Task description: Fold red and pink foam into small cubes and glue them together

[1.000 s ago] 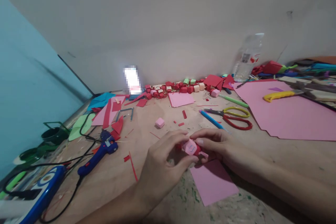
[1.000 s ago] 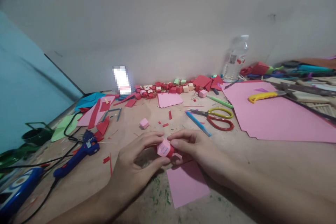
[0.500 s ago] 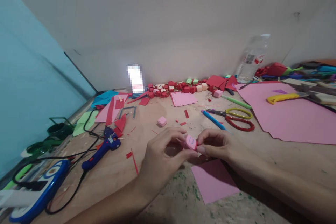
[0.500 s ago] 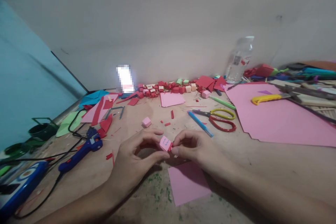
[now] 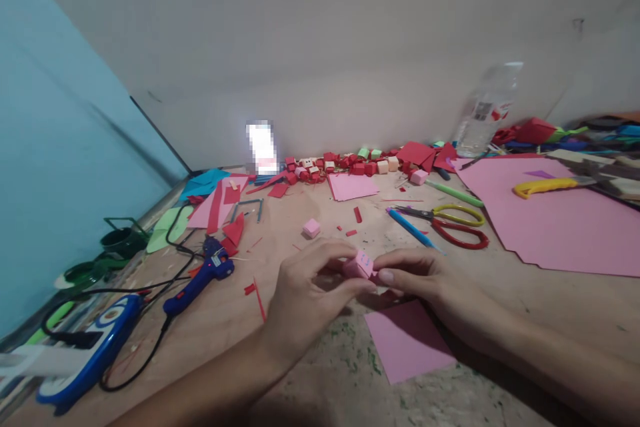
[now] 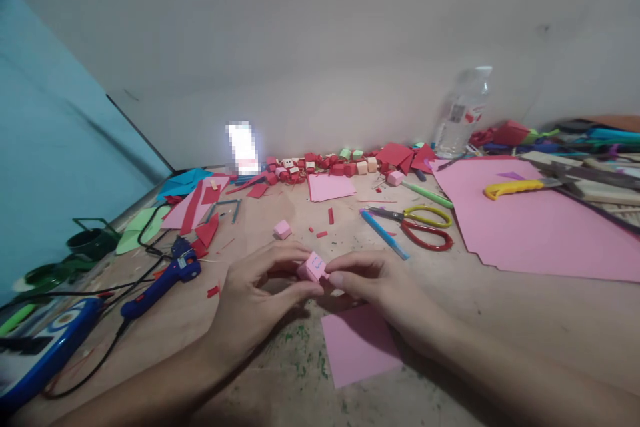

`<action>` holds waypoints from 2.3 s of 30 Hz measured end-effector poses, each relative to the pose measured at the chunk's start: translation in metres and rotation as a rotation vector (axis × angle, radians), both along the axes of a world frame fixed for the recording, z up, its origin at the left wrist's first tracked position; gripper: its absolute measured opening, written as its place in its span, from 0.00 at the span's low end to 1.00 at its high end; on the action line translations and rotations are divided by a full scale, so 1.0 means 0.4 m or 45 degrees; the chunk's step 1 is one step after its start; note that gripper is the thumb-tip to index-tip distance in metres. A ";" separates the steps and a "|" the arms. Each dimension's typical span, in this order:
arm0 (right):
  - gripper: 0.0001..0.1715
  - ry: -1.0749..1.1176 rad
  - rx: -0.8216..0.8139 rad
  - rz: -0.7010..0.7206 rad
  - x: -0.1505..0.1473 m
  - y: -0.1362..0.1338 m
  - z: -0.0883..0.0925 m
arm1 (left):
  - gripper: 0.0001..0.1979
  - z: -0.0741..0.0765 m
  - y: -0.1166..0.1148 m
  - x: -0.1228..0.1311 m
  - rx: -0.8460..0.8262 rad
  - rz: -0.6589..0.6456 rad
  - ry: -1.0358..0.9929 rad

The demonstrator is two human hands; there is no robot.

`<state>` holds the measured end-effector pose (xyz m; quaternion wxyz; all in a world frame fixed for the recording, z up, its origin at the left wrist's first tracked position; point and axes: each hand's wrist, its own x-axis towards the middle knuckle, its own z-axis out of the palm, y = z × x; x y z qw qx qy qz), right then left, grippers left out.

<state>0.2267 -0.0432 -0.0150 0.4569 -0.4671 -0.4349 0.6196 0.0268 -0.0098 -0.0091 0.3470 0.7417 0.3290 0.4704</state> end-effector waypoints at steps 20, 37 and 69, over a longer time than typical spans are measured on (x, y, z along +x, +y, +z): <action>0.24 -0.063 0.006 -0.029 0.011 0.036 -0.025 | 0.09 0.136 0.197 -0.053 -0.163 0.174 0.206; 0.11 -0.092 0.238 0.112 0.005 0.057 -0.030 | 0.16 0.064 0.615 0.138 0.122 0.175 0.961; 0.15 -0.076 0.120 0.133 0.010 0.052 -0.028 | 0.16 0.125 0.498 0.044 0.009 0.356 0.713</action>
